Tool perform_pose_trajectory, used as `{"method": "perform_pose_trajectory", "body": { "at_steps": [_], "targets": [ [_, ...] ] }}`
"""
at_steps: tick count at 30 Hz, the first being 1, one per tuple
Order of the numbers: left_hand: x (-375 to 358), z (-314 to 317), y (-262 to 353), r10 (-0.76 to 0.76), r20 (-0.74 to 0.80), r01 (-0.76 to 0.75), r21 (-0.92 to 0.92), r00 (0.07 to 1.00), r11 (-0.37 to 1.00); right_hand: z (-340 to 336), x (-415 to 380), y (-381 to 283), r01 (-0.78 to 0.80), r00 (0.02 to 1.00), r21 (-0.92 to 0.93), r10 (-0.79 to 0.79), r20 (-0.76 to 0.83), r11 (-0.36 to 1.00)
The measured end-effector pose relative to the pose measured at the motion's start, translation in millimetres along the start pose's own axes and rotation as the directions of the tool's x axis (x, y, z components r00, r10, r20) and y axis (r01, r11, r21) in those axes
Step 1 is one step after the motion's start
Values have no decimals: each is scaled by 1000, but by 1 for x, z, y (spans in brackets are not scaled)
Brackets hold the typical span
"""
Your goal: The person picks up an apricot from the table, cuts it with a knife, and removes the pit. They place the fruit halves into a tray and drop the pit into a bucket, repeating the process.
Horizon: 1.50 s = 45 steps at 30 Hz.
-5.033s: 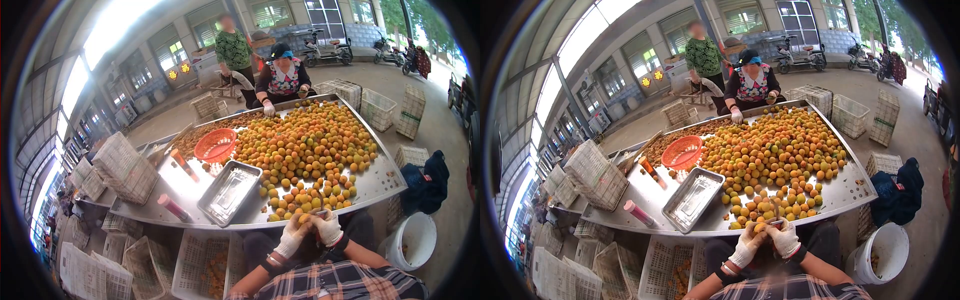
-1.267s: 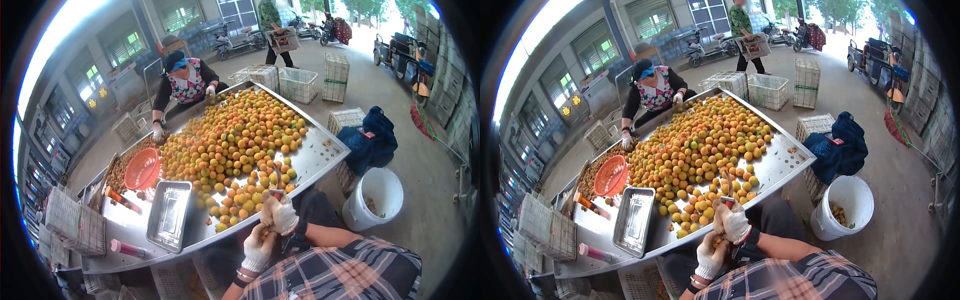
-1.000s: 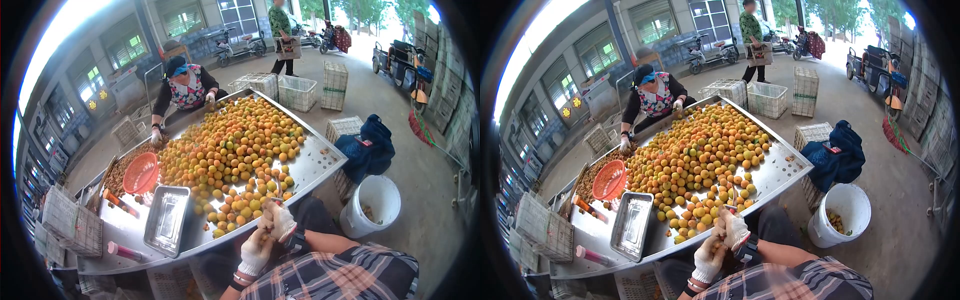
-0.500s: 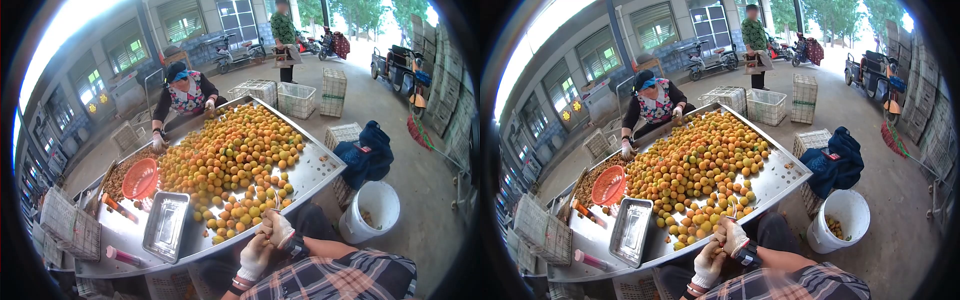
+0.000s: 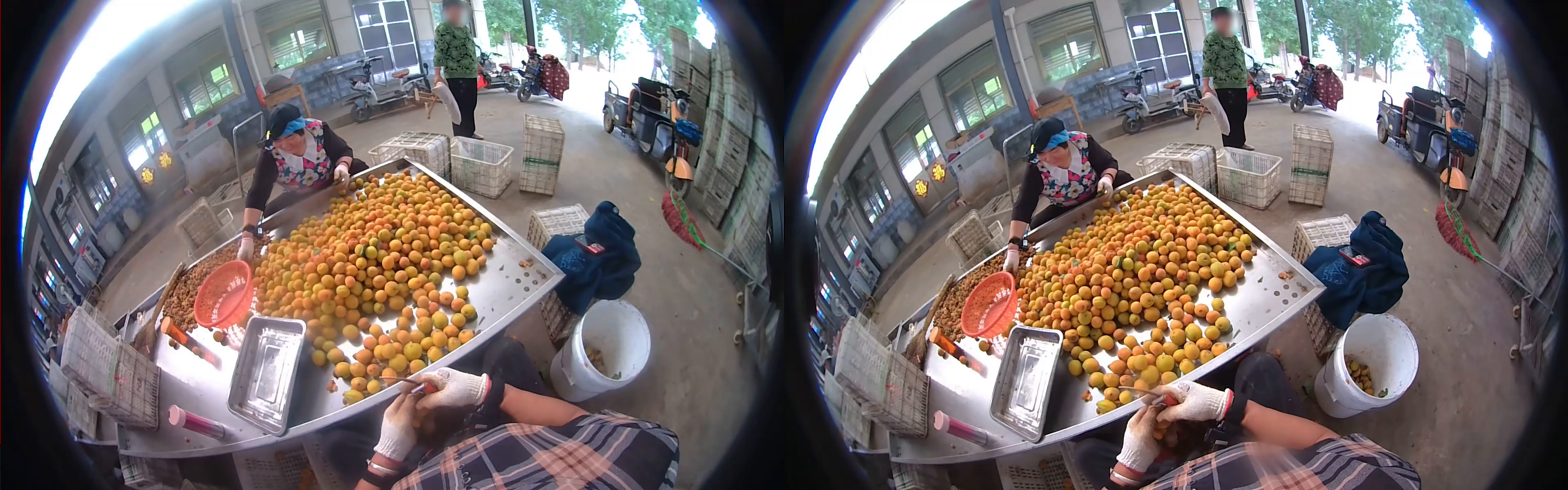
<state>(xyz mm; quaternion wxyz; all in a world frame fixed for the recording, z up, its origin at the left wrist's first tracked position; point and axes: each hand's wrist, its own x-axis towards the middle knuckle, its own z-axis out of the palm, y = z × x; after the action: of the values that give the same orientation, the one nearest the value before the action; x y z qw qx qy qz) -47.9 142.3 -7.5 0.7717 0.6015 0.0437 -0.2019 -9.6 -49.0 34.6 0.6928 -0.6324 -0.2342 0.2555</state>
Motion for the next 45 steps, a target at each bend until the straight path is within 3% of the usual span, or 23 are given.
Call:
{"method": "perform_pose_trajectory", "body": {
  "at_steps": [1,3,5,6,8,9,11,13,15,20,22,23,25,26,27,28,29,30,32,34,37,39,45],
  "targets": [
    [0,6,9,-9,-5,9,-5,1000,1000,-5,2,2,-10,1000,6,10,3,1000],
    [-12,15,23,-118,45,123,-107,992,987,-5,3,19,142,990,-123,-142,14,982],
    [-7,7,1,0,-20,0,11,1000,1000,2,3,29,117,955,-420,-219,-202,900],
    [-10,9,15,-51,11,51,33,999,998,7,4,53,91,940,-181,-144,-309,979],
    [-6,8,9,-18,28,19,-56,999,998,18,4,27,-9,911,-193,-71,-406,981],
    [-9,9,13,-76,42,79,-90,996,993,15,5,41,-6,909,-46,-14,-416,999],
    [-3,3,3,-104,67,109,-75,992,991,13,4,45,-67,902,-88,23,-431,994],
    [-11,2,3,-117,50,122,-108,992,987,23,5,46,-11,873,-138,-58,-484,990],
    [-14,-11,9,-70,17,70,-15,997,997,15,3,32,-223,796,132,259,-547,966],
    [-6,-85,19,166,-240,-168,14,957,986,-6,-5,40,-200,842,44,195,-503,979],
    [10,-131,36,330,-366,-332,59,870,941,-14,-8,44,-297,831,-112,199,-519,948],
    [14,-153,45,360,-472,-322,164,805,933,-17,-12,47,-300,831,-107,205,-517,948],
    [23,-191,59,356,-642,-358,134,679,924,-21,-21,54,-306,813,157,343,-471,939],
    [29,-225,58,439,-597,-361,254,671,897,-21,-24,50,-324,801,196,379,-464,926],
    [39,-241,62,575,-633,-315,484,519,816,-22,-27,51,-329,796,205,388,-465,922],
    [43,-257,64,729,-547,-65,780,410,622,-24,-30,53,-307,792,225,379,-479,925],
    [46,-270,63,853,-387,222,919,351,325,-24,-31,53,-283,788,244,370,-492,928],
    [46,-261,68,852,-384,224,920,356,321,-24,-30,48,-268,783,249,361,-507,931],
    [46,-212,83,806,-277,51,954,523,295,-25,-29,46,-262,769,277,374,-518,924],
    [63,-177,73,614,-193,-196,839,765,508,-26,-27,49,-257,755,331,402,-518,908],
    [82,-128,61,550,96,-286,919,829,271,-24,-22,50,-295,765,296,410,-496,909],
    [95,-111,47,446,177,-255,959,877,121,-24,-22,53,-291,770,285,401,-497,913],
    [116,-79,27,259,243,-202,964,935,-173,-36,-29,69,-374,728,174,404,-553,911]
  ]
}}
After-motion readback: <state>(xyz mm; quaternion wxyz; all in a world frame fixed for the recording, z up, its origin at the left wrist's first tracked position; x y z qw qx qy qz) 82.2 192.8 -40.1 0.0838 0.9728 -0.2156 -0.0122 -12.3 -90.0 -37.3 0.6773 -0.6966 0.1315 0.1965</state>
